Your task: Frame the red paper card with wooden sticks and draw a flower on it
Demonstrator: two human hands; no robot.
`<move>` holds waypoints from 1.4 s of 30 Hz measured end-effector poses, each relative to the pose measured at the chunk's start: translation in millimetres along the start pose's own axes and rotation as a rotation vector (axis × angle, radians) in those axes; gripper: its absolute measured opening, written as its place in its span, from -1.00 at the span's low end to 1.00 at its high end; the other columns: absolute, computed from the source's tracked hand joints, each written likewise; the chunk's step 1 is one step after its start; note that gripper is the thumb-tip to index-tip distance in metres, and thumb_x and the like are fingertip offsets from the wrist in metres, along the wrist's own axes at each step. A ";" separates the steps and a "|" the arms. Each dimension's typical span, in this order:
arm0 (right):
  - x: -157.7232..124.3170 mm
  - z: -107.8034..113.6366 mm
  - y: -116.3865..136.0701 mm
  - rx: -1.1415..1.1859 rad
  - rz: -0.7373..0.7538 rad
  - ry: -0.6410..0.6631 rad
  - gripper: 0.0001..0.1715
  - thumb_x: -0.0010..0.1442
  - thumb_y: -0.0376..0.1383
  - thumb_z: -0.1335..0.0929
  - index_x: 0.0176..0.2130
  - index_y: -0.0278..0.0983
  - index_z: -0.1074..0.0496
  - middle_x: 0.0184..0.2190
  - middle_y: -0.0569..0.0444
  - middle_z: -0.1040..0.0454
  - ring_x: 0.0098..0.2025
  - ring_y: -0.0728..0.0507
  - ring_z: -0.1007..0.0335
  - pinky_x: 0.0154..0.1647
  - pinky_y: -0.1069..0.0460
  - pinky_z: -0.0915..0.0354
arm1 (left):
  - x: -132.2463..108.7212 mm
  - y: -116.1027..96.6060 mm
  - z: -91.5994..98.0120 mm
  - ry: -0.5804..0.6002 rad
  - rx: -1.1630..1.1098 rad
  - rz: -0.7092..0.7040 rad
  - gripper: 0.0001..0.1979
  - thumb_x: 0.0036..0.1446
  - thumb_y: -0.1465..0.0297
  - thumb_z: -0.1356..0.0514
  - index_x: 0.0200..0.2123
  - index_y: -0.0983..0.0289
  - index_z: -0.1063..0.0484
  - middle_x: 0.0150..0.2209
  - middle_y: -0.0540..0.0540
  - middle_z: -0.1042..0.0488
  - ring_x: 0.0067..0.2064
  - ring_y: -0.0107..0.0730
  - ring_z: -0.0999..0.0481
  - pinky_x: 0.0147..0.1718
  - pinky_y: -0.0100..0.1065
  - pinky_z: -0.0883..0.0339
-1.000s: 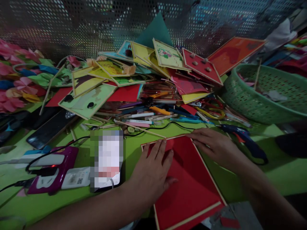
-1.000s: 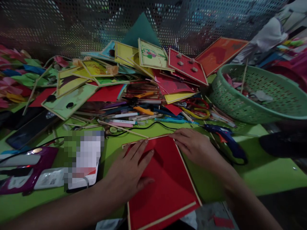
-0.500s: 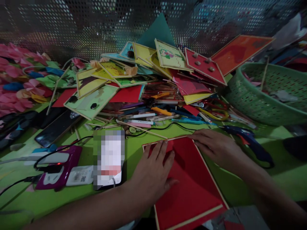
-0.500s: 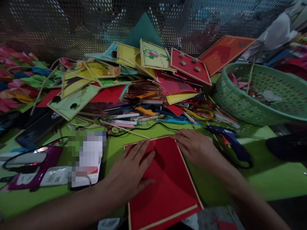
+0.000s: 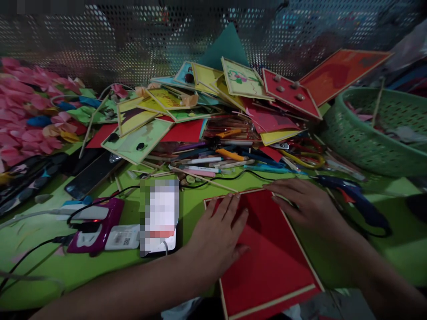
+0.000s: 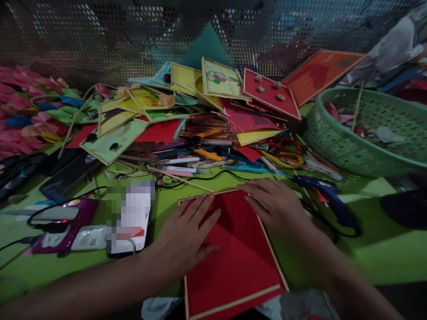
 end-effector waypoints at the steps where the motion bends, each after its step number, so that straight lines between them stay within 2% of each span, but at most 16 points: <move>1: 1.1 -0.7 4.1 0.003 0.020 0.008 -0.64 0.31 -0.35 -0.34 0.09 -0.23 -0.52 -0.05 -0.10 -0.60 -0.04 -0.23 -0.52 -0.03 -0.14 -0.40 | -0.5 0.0 2.0 -0.012 0.008 0.006 -0.30 0.26 -0.04 -0.07 0.32 0.26 -0.26 0.40 0.36 -0.15 0.37 0.04 -0.25 0.21 0.02 -0.30; 8: 5.0 -15.0 19.8 -0.061 0.061 0.133 -0.58 0.36 -0.28 -0.29 0.16 -0.19 -0.48 0.03 -0.11 -0.56 0.06 -0.27 -0.45 0.02 -0.18 -0.35 | -2.6 5.0 13.0 -0.020 0.103 0.072 -0.29 0.24 -0.01 -0.12 0.28 0.37 -0.30 0.26 0.47 -0.36 0.22 0.13 -0.46 0.13 0.01 -0.38; 12: 6.2 -17.8 22.5 -0.070 0.060 0.165 -0.58 0.37 -0.26 -0.28 0.15 -0.23 -0.50 -0.01 -0.12 -0.58 0.02 -0.26 -0.47 0.00 -0.17 -0.36 | -2.5 5.5 9.8 0.017 0.093 0.080 -0.27 0.22 -0.01 -0.15 0.27 0.39 -0.31 0.25 0.50 -0.36 0.22 0.16 -0.46 0.14 0.03 -0.37; 19: 8.9 -18.8 28.1 -0.100 0.088 0.172 -0.59 0.38 -0.24 -0.27 0.15 -0.26 -0.48 -0.02 -0.12 -0.59 0.02 -0.28 -0.47 0.01 -0.18 -0.35 | -4.3 4.8 10.9 0.069 0.044 0.072 -0.24 0.18 -0.07 -0.16 0.29 0.30 -0.29 0.27 0.51 -0.33 0.24 0.19 -0.43 0.10 0.02 -0.39; 24: 3.1 -21.1 25.2 -0.090 0.130 0.121 -0.59 0.36 -0.25 -0.29 0.15 -0.25 -0.46 -0.02 -0.13 -0.59 -0.01 -0.31 -0.49 -0.03 -0.21 -0.36 | -9.2 -1.7 13.2 0.006 0.079 0.063 -0.26 0.24 -0.03 -0.11 0.32 0.34 -0.22 0.30 0.52 -0.28 0.29 0.21 -0.36 0.19 0.14 -0.25; 27: 5.4 -16.5 25.1 -0.087 0.127 0.075 -0.57 0.34 -0.29 -0.30 0.17 -0.21 -0.46 -0.02 -0.15 -0.60 -0.01 -0.35 -0.50 -0.03 -0.25 -0.35 | -13.7 -13.7 16.0 -0.074 0.083 0.000 -0.33 0.32 0.04 -0.03 0.31 0.37 -0.22 0.31 0.49 -0.28 0.31 0.17 -0.33 0.20 0.11 -0.23; 31: 23.5 -14.5 46.6 -0.023 0.198 0.116 -0.56 0.34 -0.34 -0.28 0.16 -0.20 -0.48 -0.01 -0.14 -0.59 0.01 -0.33 -0.49 -0.01 -0.23 -0.35 | -17.6 -29.7 13.0 -0.109 0.009 -0.134 -0.50 0.36 0.12 0.01 0.13 0.34 -0.41 0.20 0.38 -0.43 0.19 0.03 -0.46 0.11 -0.01 -0.29; 34: 41.9 -22.1 72.4 0.020 0.282 0.195 -0.55 0.33 -0.37 -0.26 0.15 -0.25 -0.48 -0.02 -0.13 -0.58 0.00 -0.28 -0.48 -0.01 -0.20 -0.37 | -16.9 -32.2 9.3 -0.110 -0.050 -0.170 -0.57 0.37 0.14 0.01 -0.01 0.31 -0.49 0.11 0.31 -0.51 0.19 0.03 -0.44 0.03 -0.02 -0.34; 38: 59.9 -36.0 95.0 0.057 0.350 0.248 -0.54 0.29 -0.40 -0.25 0.14 -0.30 -0.48 -0.06 -0.14 -0.58 -0.02 -0.26 -0.47 -0.01 -0.18 -0.38 | -15.0 -31.5 6.8 -0.111 -0.064 -0.166 -0.57 0.36 0.14 0.00 -0.03 0.32 -0.50 0.04 0.29 -0.54 0.10 -0.02 -0.48 -0.05 -0.03 -0.37; 42: 66.6 -44.6 98.5 0.066 0.362 0.277 -0.50 0.27 -0.43 -0.26 0.16 -0.26 -0.46 -0.07 -0.11 -0.59 -0.05 -0.24 -0.48 -0.03 -0.15 -0.38 | -16.1 -34.0 5.7 -0.136 -0.052 -0.166 -0.59 0.35 0.16 -0.05 -0.04 0.34 -0.51 0.01 0.29 -0.56 0.08 0.01 -0.49 -0.06 0.00 -0.37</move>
Point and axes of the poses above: each hand's wrist, its own x-axis towards the middle knuckle, its own z-axis out of the back of the hand, y = z × x, the point moved 8 cm from there along x, towards the middle knuckle
